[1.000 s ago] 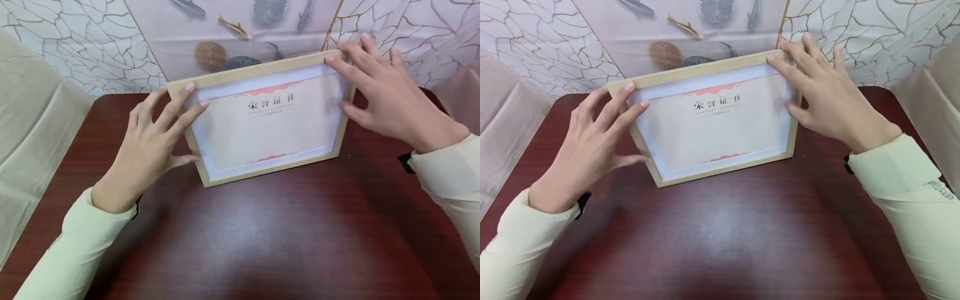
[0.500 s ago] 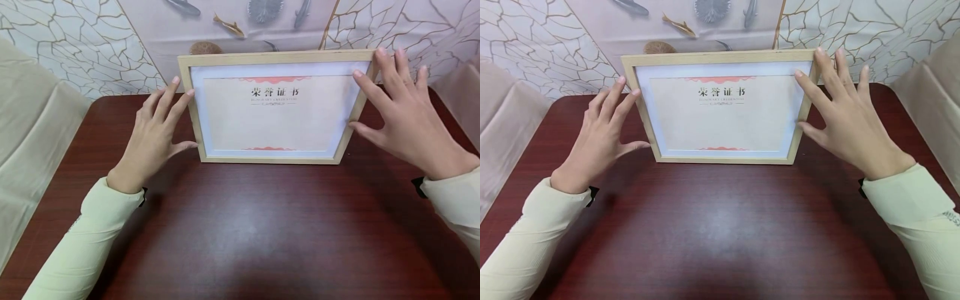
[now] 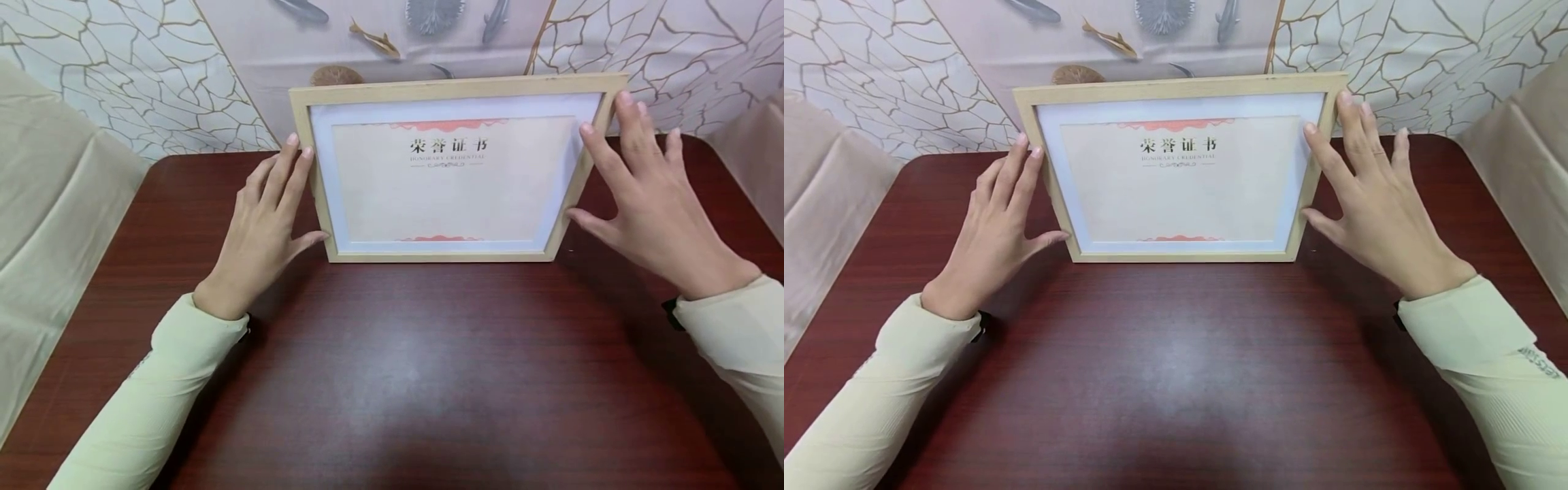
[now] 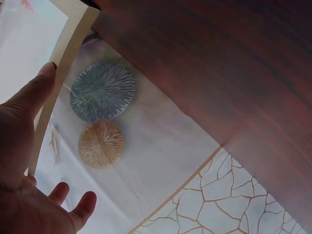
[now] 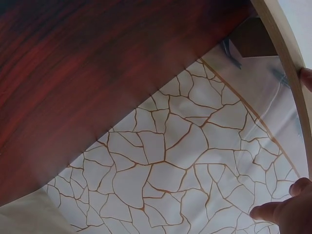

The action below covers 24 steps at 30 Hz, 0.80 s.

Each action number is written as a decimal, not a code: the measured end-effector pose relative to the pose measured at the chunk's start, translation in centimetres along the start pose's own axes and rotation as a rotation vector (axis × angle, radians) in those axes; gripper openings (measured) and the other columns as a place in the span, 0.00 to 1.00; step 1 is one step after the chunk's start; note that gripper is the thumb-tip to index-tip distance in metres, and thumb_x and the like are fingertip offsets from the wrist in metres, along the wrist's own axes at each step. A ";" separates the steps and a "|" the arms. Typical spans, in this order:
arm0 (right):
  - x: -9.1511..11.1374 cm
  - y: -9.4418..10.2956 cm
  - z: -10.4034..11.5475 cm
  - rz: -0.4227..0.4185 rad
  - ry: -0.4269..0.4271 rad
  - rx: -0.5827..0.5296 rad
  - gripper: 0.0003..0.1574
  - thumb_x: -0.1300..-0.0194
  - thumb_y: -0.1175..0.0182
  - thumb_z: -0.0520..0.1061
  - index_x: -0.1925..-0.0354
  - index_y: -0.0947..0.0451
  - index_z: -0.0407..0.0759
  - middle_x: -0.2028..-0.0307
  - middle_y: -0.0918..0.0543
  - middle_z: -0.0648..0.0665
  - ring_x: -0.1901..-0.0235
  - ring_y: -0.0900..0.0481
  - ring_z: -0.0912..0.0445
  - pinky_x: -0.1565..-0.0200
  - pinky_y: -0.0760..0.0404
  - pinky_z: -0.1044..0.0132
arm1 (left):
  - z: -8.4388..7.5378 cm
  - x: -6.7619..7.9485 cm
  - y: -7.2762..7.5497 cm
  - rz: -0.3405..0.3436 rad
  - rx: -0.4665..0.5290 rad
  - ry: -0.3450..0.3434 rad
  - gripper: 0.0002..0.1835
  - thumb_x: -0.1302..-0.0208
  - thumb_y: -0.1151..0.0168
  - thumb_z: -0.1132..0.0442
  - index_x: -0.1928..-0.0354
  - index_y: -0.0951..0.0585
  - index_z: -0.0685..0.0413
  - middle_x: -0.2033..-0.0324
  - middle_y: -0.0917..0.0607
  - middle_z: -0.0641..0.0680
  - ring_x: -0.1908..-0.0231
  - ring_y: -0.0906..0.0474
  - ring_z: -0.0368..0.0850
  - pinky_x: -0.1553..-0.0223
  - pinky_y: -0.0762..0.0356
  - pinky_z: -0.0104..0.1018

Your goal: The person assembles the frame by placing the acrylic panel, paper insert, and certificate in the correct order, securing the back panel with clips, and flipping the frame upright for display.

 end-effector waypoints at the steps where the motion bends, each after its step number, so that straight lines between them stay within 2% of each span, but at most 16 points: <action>1: -0.1 0.0 0.0 0.009 -0.006 0.001 0.71 0.43 0.24 0.43 0.15 0.57 0.60 0.14 0.64 0.43 0.18 0.59 0.30 0.31 0.56 0.15 | 0.0 0.0 0.0 -0.002 -0.002 0.002 0.64 0.47 0.17 0.53 0.15 0.50 0.48 0.15 0.50 0.53 0.26 0.42 0.65 0.41 0.30 0.66; 3: -0.2 0.0 0.0 0.024 -0.017 0.004 0.72 0.43 0.24 0.42 0.15 0.57 0.58 0.14 0.63 0.40 0.18 0.60 0.30 0.30 0.57 0.16 | 0.0 -0.2 0.0 -0.008 -0.006 0.005 0.64 0.47 0.17 0.53 0.15 0.49 0.49 0.15 0.50 0.53 0.26 0.42 0.65 0.41 0.30 0.66; 4: -0.3 0.0 0.0 0.027 -0.025 0.003 0.78 0.51 0.23 0.34 0.15 0.57 0.58 0.14 0.63 0.39 0.18 0.60 0.30 0.30 0.58 0.17 | 0.0 -0.2 -0.1 -0.007 -0.009 0.007 0.64 0.47 0.17 0.53 0.15 0.50 0.49 0.15 0.50 0.54 0.26 0.42 0.66 0.41 0.30 0.66; 8: -0.7 -0.2 -0.1 0.036 -0.057 0.001 0.82 0.57 0.20 0.33 0.15 0.56 0.57 0.15 0.62 0.38 0.18 0.59 0.30 0.29 0.59 0.17 | 0.1 -0.4 -0.2 -0.011 -0.012 0.011 0.64 0.46 0.17 0.53 0.15 0.50 0.50 0.16 0.49 0.55 0.26 0.42 0.66 0.42 0.29 0.65; 19: -0.6 -0.3 0.3 0.052 -0.125 -0.013 0.79 0.53 0.22 0.34 0.15 0.57 0.56 0.14 0.64 0.39 0.18 0.61 0.31 0.29 0.61 0.17 | 0.1 -0.2 -0.1 -0.012 -0.005 0.036 0.63 0.46 0.17 0.52 0.15 0.50 0.50 0.16 0.48 0.53 0.26 0.42 0.66 0.40 0.29 0.67; 21: -0.2 -0.2 0.8 0.059 -0.183 -0.031 0.75 0.49 0.23 0.35 0.15 0.56 0.52 0.15 0.63 0.38 0.17 0.61 0.31 0.29 0.61 0.17 | 0.1 0.3 0.0 -0.020 -0.010 0.063 0.61 0.43 0.19 0.51 0.15 0.49 0.48 0.16 0.47 0.52 0.25 0.42 0.66 0.40 0.30 0.69; 24: 1.0 0.0 1.5 0.098 -0.335 -0.072 0.65 0.38 0.28 0.38 0.15 0.55 0.47 0.15 0.62 0.37 0.17 0.62 0.32 0.29 0.64 0.17 | -0.1 1.6 0.3 -0.007 -0.003 0.133 0.56 0.38 0.24 0.48 0.15 0.48 0.44 0.16 0.48 0.51 0.22 0.45 0.65 0.36 0.34 0.72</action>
Point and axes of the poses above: each hand's wrist, its own x-axis away from the middle knuckle, its own y-axis out of the back of the hand, z = x × y, the point moved 4 cm from there along -x, towards the middle knuckle
